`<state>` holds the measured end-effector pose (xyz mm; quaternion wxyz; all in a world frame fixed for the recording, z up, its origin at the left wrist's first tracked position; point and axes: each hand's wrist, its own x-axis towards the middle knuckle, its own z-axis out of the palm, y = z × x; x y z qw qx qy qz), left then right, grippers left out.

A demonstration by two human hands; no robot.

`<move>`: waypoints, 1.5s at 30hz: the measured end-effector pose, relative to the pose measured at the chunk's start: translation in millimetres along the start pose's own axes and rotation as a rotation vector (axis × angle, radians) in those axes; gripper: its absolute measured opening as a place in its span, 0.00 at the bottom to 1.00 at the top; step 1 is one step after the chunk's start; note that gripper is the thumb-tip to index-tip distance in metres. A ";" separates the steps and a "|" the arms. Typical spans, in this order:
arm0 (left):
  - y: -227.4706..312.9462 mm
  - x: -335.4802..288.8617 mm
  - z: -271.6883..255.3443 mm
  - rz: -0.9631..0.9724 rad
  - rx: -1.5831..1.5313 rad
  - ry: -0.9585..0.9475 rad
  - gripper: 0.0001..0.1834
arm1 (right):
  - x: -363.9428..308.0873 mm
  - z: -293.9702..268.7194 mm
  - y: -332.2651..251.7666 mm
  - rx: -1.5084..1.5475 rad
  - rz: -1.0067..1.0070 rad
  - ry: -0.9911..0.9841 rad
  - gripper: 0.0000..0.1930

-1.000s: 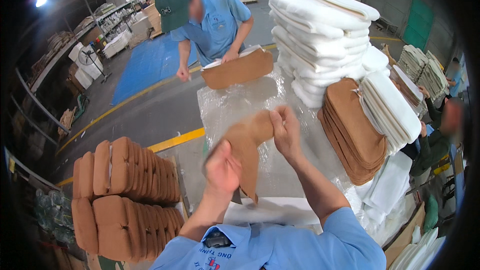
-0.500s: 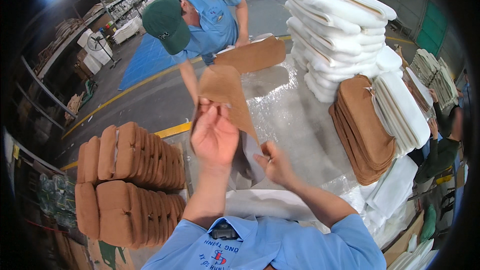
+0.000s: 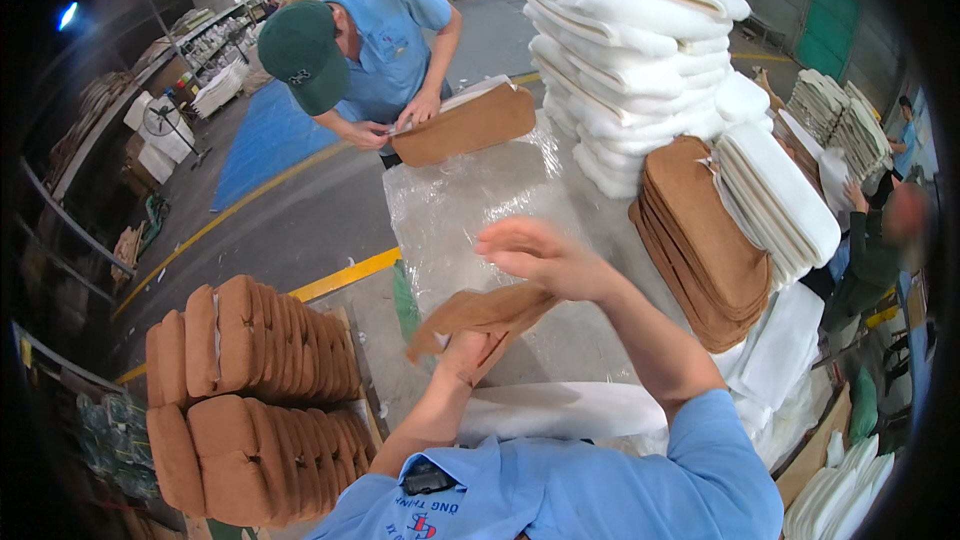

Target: The person inserts white foam inserts into brown fabric covers, aligns edges, and stacks the finished cushions. The person handles foam and covers one at a time, smoothing the covers after insertion.

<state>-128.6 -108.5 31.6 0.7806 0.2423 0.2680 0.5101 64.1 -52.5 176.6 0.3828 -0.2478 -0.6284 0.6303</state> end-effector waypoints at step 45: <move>53.3 -33.2 24.5 0.039 -0.476 -0.476 0.26 | -73.9 -35.1 52.6 -0.248 -0.117 0.472 0.08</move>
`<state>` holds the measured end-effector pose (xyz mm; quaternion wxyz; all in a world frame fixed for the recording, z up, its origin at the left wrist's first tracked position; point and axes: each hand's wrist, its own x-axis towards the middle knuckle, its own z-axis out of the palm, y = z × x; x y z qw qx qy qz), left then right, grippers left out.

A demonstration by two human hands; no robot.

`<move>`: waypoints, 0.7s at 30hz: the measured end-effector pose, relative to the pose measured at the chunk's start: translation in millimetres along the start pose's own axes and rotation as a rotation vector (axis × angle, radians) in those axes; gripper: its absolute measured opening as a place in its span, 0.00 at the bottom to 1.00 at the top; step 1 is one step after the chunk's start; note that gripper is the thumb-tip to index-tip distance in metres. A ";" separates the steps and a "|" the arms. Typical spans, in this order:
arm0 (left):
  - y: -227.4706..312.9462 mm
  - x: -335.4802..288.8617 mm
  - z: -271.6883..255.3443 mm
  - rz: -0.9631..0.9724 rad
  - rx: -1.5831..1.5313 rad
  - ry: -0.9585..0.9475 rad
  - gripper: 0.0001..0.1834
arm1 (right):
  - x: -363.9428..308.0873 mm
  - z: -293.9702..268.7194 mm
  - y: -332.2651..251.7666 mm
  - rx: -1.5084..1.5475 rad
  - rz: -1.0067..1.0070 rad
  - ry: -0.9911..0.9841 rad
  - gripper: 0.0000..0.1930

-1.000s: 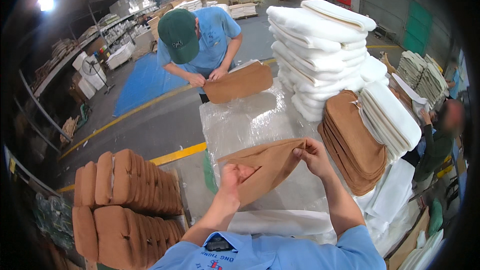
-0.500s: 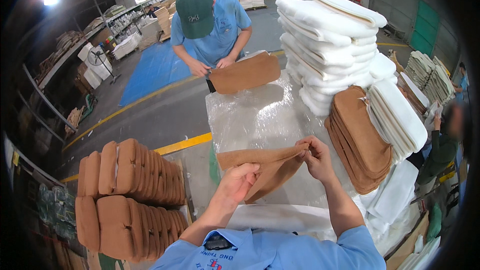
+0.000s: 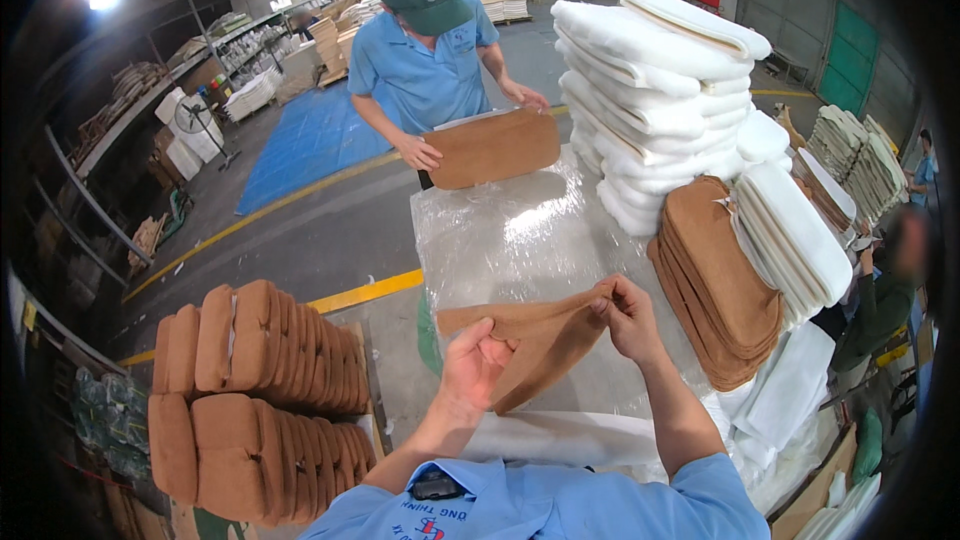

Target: The person inserts white foam inserts into brown fabric covers, aligns edges, and stacks the finished cushions. The person handles foam and covers one at a time, smoothing the covers after insertion.

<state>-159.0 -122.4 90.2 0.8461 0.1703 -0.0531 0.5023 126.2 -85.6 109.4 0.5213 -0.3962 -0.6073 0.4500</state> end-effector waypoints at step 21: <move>-26.6 20.4 36.7 -0.071 0.630 0.344 0.17 | 11.7 11.7 -104.5 -0.604 -0.555 -0.101 0.16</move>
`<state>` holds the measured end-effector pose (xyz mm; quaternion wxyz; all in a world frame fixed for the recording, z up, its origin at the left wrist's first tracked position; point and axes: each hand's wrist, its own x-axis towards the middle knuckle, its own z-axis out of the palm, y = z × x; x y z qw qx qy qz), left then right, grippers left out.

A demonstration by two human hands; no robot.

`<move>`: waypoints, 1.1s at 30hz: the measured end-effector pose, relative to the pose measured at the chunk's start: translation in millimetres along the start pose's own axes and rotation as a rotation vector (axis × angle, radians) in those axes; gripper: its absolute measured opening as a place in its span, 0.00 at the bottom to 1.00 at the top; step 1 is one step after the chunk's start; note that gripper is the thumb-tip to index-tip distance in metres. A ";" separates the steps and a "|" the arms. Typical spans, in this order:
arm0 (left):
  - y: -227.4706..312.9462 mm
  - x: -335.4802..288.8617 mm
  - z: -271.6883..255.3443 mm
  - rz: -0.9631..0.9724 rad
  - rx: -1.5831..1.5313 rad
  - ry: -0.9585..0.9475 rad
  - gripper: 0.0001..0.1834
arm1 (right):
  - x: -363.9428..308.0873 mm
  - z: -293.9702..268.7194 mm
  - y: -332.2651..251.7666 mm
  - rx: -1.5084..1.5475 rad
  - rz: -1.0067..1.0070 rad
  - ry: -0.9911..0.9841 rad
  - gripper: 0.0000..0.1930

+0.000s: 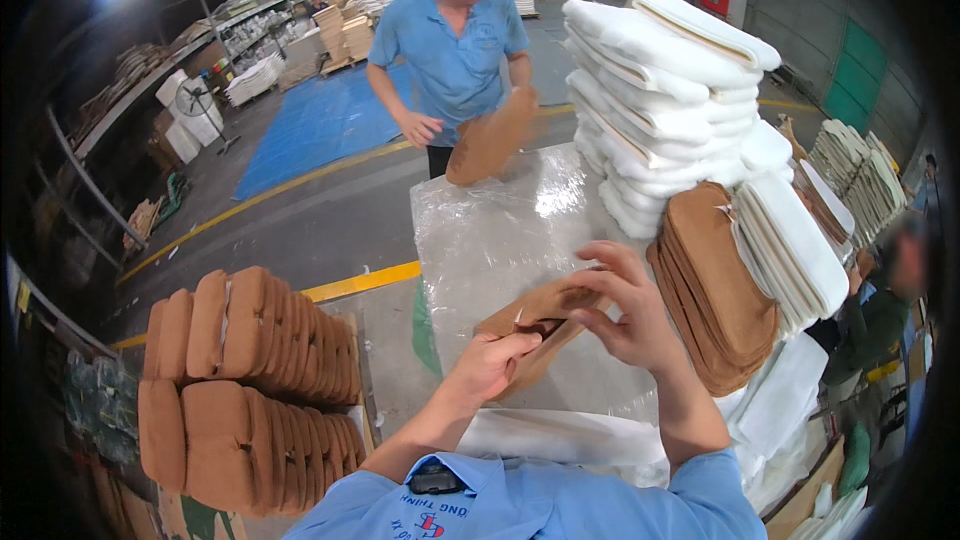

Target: The person inserts white foam inserts into brown fabric covers, aligns edges, and stacks the finished cushions. The person handles foam and covers one at a time, smoothing the covers after insertion.

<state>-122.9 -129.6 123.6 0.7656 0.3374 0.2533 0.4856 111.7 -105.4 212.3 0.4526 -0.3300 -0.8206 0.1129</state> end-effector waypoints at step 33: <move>5.2 -0.8 6.6 -0.035 0.001 0.253 0.22 | 264.3 24.0 -130.8 -0.096 -0.191 -0.325 0.21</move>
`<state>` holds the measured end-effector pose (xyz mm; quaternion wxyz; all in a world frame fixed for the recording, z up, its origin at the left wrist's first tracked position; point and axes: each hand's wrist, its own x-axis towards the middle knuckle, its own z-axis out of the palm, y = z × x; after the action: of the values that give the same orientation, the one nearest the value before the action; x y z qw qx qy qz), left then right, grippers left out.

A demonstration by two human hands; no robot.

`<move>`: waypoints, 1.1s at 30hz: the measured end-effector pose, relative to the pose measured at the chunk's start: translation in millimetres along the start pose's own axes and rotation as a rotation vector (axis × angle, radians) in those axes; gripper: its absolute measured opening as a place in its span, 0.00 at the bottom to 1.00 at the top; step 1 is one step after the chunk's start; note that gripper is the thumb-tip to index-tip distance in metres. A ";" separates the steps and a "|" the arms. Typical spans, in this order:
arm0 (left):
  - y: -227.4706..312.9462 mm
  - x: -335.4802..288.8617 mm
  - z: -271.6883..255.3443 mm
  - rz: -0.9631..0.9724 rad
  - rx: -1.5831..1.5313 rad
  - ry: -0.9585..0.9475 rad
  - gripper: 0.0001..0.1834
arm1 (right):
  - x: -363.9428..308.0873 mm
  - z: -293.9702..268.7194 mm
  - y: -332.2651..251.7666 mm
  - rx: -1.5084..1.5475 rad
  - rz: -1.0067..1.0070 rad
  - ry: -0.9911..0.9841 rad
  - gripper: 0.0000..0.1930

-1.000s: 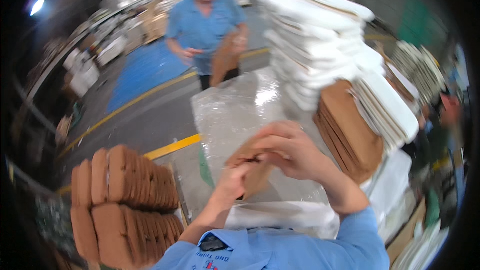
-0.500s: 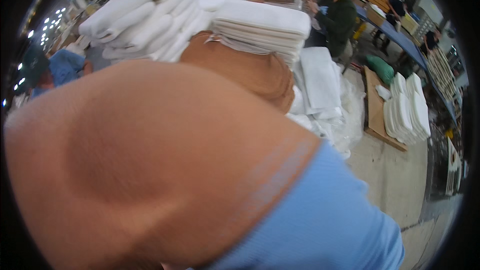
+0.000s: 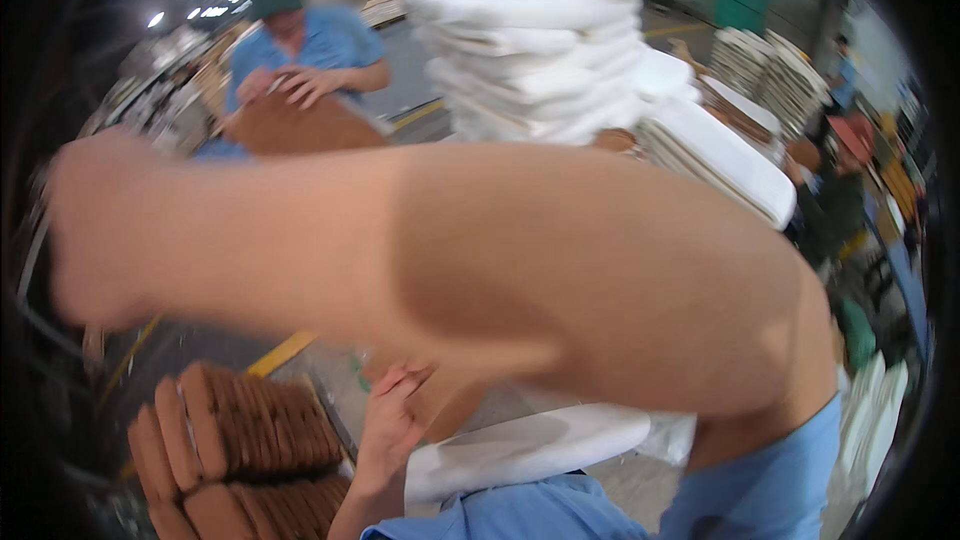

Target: The person inserts white foam inserts into brown fabric covers, aligns edges, and stacks the finished cushions. The person handles foam and covers one at a time, smoothing the covers after insertion.

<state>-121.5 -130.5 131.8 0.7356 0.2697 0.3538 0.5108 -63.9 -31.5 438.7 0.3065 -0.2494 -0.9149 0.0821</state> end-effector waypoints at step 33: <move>43.9 53.2 19.7 0.270 -0.004 -0.186 0.25 | -445.6 84.6 101.9 0.236 0.813 -0.144 0.29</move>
<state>-118.3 -66.5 164.0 0.6905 0.3594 0.2435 0.5786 233.1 -169.2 108.6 0.2111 -0.5466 -0.7456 0.3174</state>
